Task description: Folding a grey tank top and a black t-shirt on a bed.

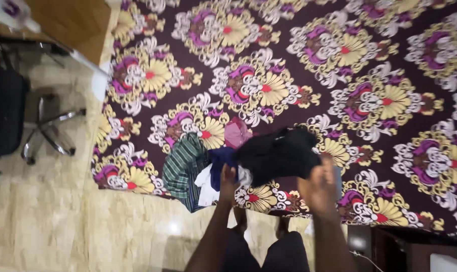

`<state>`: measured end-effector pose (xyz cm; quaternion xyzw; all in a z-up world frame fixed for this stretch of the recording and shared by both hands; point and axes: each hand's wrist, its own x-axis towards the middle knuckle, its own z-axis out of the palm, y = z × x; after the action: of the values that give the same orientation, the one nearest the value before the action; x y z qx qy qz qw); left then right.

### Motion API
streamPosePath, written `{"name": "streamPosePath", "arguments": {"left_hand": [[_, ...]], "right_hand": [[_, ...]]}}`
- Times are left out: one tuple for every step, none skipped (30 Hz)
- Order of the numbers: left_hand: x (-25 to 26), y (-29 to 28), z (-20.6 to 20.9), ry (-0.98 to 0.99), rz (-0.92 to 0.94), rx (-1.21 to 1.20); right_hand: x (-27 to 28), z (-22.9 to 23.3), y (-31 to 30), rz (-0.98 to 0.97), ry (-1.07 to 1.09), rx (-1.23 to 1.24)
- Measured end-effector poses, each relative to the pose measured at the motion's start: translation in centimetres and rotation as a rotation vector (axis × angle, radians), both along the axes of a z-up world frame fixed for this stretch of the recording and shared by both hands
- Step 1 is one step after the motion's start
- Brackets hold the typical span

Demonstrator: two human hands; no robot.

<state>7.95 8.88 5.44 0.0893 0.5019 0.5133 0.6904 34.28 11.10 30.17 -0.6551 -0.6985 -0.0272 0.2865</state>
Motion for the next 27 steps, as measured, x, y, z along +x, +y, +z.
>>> {"name": "streamPosePath", "arguments": {"left_hand": [[-0.4,1.1,-2.2,0.002,-0.015,0.013],[-0.8,2.3,-4.5,0.509,-0.157,0.375],[0.1,3.1,-6.7,1.005,-0.280,0.736],[0.1,3.3,0.8,0.990,-0.289,0.751],[0.7,4.7,8.9,0.808,-0.361,0.727],[1.4,5.8,18.0,0.627,-0.433,0.698],[2.9,5.9,19.3,0.614,-0.440,0.729],[4.5,5.9,20.7,0.431,-0.509,0.704],[6.0,5.8,22.0,0.250,-0.579,0.673],[6.9,5.7,24.9,0.240,-0.590,0.702],[7.5,5.2,27.7,0.305,-0.639,0.775],[8.1,4.6,30.5,0.371,-0.684,0.850],[8.4,4.5,33.9,0.366,-0.694,0.872],[8.8,4.4,37.4,0.199,-0.645,0.917],[9.1,4.0,40.7,0.033,-0.597,0.951],[9.7,4.2,40.9,0.028,-0.610,0.967],[10.2,4.6,41.0,-0.140,-0.573,0.792],[10.8,5.0,41.2,-0.301,-0.534,0.611],[11.1,5.7,39.4,-0.302,-0.542,0.624],[11.5,6.5,37.5,-0.120,-0.515,0.587],[11.7,7.0,35.7,0.064,-0.483,0.533],[10.4,7.1,38.8,0.064,-0.486,0.536],[9.0,7.4,41.9,0.227,-0.491,0.497],[7.7,7.6,45.0,0.389,-0.494,0.455],[7.2,8.5,43.3,0.392,-0.486,0.462],[6.7,9.4,41.6,0.318,-0.418,0.573],[6.2,10.2,39.8,0.242,-0.354,0.678]], "right_hand": [[-1.0,4.2,0.0,-0.015,0.002,0.013],[-1.9,8.3,0.0,0.225,0.821,-0.053],[-2.2,12.8,-0.4,0.474,1.623,-0.117],[-1.7,13.4,-0.6,0.463,1.611,-0.100],[-1.2,13.9,-0.6,0.256,1.491,-0.196],[-0.6,14.5,-0.5,0.048,1.365,-0.284],[-0.9,16.2,-0.3,0.046,1.354,-0.250],[-1.1,17.9,0.0,0.084,1.143,-0.225],[-1.3,19.5,0.3,0.114,0.931,-0.201],[-1.7,21.7,0.4,0.107,0.920,-0.171],[-2.2,23.7,0.2,0.084,1.081,-0.250],[-2.8,25.6,0.0,0.064,1.244,-0.329],[-2.1,26.0,-0.1,0.060,1.240,-0.304],[-1.4,26.3,-0.3,0.016,1.201,-0.351],[-0.7,26.6,-0.5,-0.028,1.165,-0.401],[-0.8,28.1,-0.6,-0.033,1.166,-0.379],[-1.0,29.6,-0.5,0.045,1.224,-0.371],[-1.2,31.1,-0.5,0.123,1.278,-0.364],[-0.3,31.1,-0.6,0.126,1.275,-0.348],[0.6,31.2,-0.7,0.120,1.270,-0.344],[1.5,31.2,-0.9,0.111,1.268,-0.352],[2.3,31.7,-1.1,0.109,1.269,-0.348],[3.1,32.1,-1.2,0.009,1.232,-0.281],[4.0,32.5,-1.2,-0.091,1.194,-0.214],[5.3,32.1,-1.2,-0.080,1.193,-0.210],[6.7,31.7,-1.3,-0.028,1.302,-0.161],[8.1,31.1,-1.5,0.020,1.412,-0.112]]}}
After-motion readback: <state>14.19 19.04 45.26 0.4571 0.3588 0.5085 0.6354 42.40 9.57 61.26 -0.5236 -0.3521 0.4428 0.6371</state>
